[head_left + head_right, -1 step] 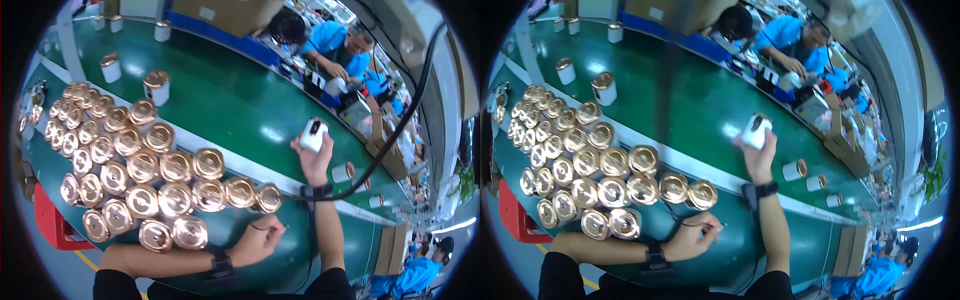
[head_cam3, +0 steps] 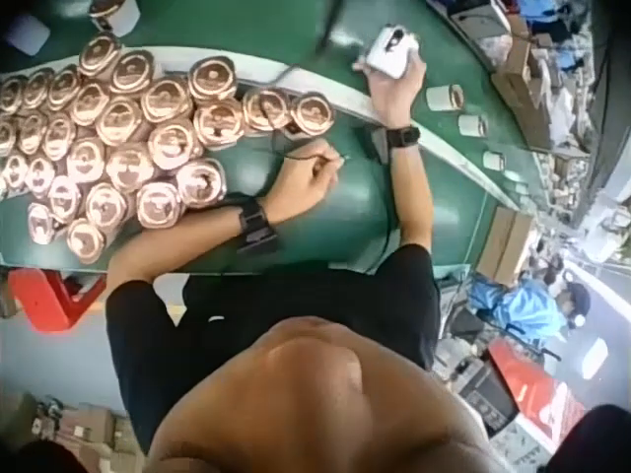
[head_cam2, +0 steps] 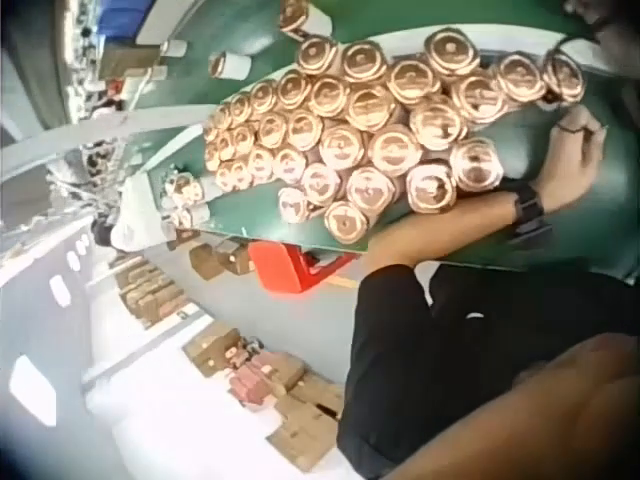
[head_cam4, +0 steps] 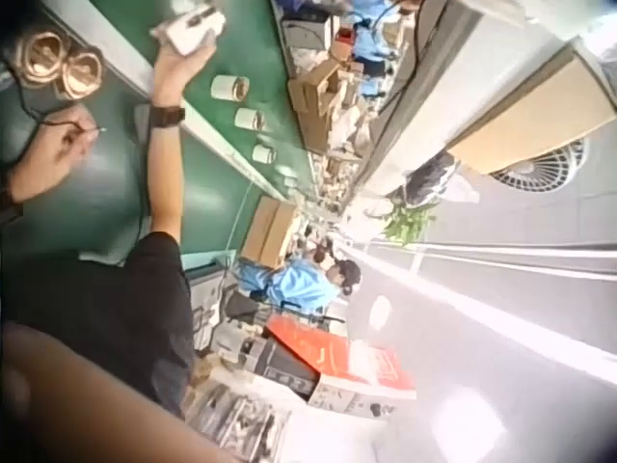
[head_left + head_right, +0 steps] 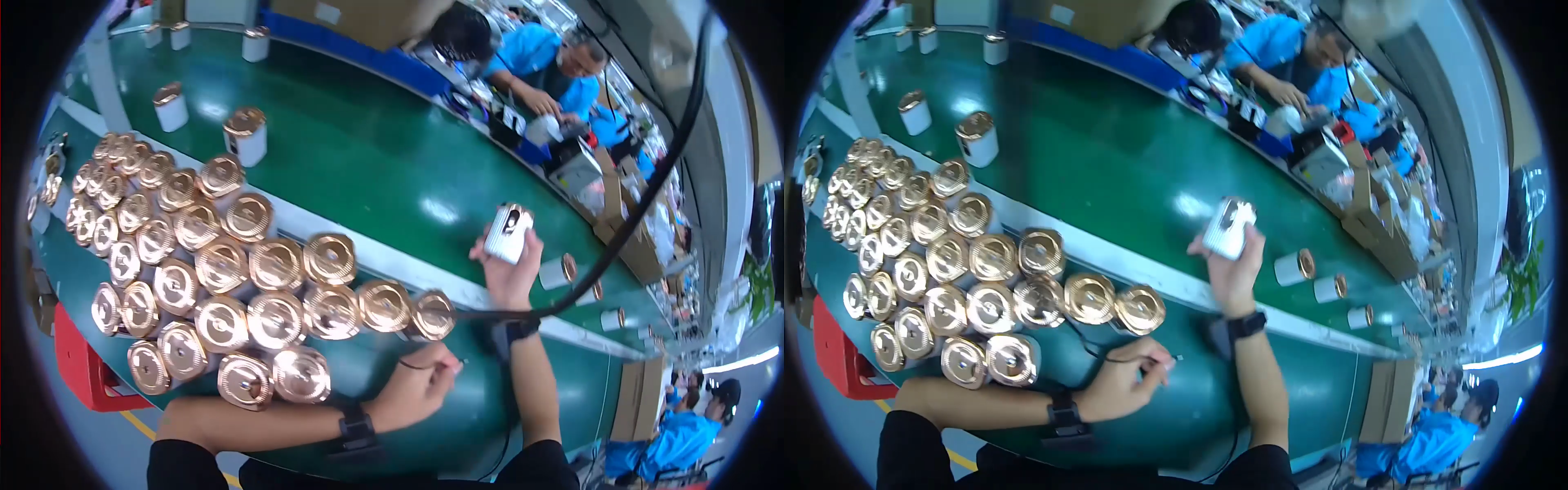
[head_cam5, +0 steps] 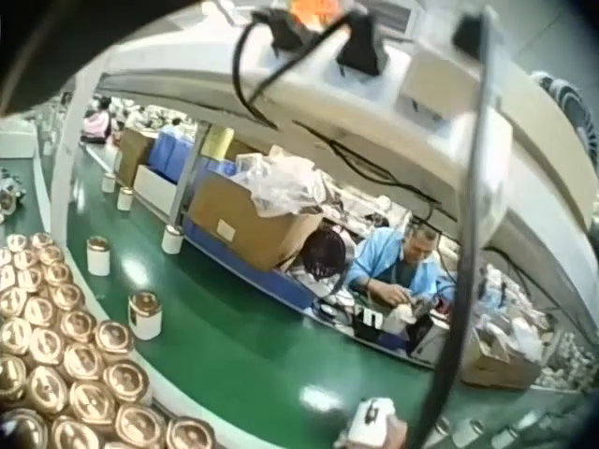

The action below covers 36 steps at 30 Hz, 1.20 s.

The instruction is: The person tests humidifiers by picking them up from a conveyor belt, inserting a power cable into each unit, and then removing the cable before placing them back. This process is repeated for multiple units throughout the video.

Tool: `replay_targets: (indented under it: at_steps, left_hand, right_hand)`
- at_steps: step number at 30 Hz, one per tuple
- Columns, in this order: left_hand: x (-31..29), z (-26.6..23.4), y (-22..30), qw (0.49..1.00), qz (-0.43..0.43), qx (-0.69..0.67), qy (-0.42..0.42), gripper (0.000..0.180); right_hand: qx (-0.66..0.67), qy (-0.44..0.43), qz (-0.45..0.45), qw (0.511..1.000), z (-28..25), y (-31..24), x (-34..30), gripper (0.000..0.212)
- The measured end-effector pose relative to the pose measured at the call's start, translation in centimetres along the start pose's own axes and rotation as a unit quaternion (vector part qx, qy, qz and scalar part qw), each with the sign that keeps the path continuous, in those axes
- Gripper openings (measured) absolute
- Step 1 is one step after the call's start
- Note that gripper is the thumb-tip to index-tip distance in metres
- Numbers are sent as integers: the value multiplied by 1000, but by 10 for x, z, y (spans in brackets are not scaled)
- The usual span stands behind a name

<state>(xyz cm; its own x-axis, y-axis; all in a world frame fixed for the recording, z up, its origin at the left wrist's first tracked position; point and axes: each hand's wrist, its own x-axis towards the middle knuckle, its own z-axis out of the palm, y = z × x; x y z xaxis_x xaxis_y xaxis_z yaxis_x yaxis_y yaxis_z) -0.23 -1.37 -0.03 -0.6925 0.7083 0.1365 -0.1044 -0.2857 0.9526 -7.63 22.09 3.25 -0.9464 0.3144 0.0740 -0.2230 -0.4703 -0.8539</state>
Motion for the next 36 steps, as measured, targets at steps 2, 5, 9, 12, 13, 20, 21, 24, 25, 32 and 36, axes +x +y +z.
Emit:
replay_targets:
  at_steps: [2, 5, 9, 12, 13, 20, 21, 24, 25, 32, 36]
  left_hand:
    - [4, 4, -3, 999, 46, 15, 9, 6]
    - [10, 9, 5, 997, 65, 32, -25, 6]
    - [12, 13, 9, 993, 93, 70, -23, 6]
    - [7, 12, 8, 990, 107, 92, -25, 7]
    - [6, 11, 7, 988, 115, 103, -23, 7]
    - [8, 11, 8, 985, 122, 121, -7, 9]
    - [8, 11, 8, 984, 126, 124, -7, 9]
    - [7, 9, 8, 982, 126, 139, -3, 9]
    - [7, 9, 8, 981, 127, 147, 1, 10]
    - [8, 9, 5, 982, 134, 131, -5, 11]
    - [8, 10, 3, 984, 129, 119, -6, 11]
  right_hand:
    - [-53, 33, -6, 998, 1, 2, -68, 70]
    - [-121, 73, -6, 990, 16, -2, -122, 77]
    - [-229, 80, -22, 970, 7, -4, -144, 78]
    - [-324, 49, -49, 944, -2, 2, -153, 70]
    - [-316, 45, -53, 946, -4, 0, -154, 70]
    - [-391, 23, -101, 915, 3, -4, -154, 67]
    - [-379, 19, -93, 921, 4, -6, -154, 67]
    - [-357, 11, -75, 931, 7, -6, -154, 66]
    - [-385, 14, -94, 918, 9, -4, -156, 65]
    - [-368, 19, -80, 926, 13, -4, -154, 60]
    - [-409, 12, -99, 907, 16, -3, -155, 57]
